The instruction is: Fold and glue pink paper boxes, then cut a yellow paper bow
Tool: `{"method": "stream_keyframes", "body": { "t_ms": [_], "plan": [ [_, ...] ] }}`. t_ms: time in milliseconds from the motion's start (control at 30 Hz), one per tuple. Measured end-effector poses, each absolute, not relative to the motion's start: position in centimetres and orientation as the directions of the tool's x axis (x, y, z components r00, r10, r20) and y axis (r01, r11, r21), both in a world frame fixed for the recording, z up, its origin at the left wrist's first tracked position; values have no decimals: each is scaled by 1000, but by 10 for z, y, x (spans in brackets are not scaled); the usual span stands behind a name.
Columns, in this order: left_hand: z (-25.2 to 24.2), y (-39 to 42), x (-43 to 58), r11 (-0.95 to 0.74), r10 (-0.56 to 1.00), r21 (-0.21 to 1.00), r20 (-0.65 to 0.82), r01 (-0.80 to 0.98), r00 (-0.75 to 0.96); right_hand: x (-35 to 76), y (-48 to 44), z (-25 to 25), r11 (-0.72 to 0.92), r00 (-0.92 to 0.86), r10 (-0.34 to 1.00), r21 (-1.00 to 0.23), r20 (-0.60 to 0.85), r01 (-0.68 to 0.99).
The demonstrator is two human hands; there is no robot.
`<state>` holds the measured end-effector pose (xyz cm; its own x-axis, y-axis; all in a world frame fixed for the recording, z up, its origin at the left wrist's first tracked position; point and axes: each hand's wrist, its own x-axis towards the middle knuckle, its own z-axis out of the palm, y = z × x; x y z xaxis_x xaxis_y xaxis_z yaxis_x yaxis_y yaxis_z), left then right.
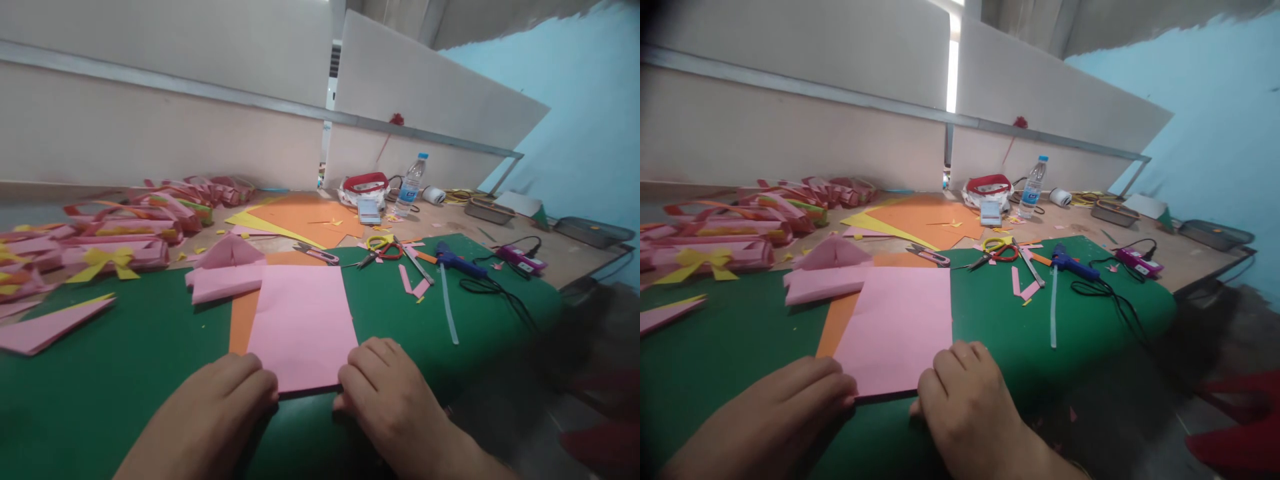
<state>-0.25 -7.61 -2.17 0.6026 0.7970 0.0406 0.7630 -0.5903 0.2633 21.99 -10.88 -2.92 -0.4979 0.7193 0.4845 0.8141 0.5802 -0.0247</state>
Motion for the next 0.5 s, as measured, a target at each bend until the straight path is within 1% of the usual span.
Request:
{"method": "stream_keyframes", "body": {
  "t_ms": [133,300,400,467,500],
  "plan": [
    [-18,-71,3,-493,840,330,-61,805,539,219,-105,-34,504,-397,776,-103,491,858],
    [-17,-66,6,-418,878,300,-110,858,466,218,-99,-31,359,-269,895,-215,357,908],
    [-15,-65,8,-396,894,269,-104,878,435,216,-98,-28,318,-242,917,-215,317,923],
    [-13,-64,10,-425,889,236,-76,874,452,213,-98,-27,333,-253,901,-189,353,924],
    [-12,-64,11,-469,872,216,-42,857,488,212,-98,-27,363,-277,879,-167,389,917]
  ]
}}
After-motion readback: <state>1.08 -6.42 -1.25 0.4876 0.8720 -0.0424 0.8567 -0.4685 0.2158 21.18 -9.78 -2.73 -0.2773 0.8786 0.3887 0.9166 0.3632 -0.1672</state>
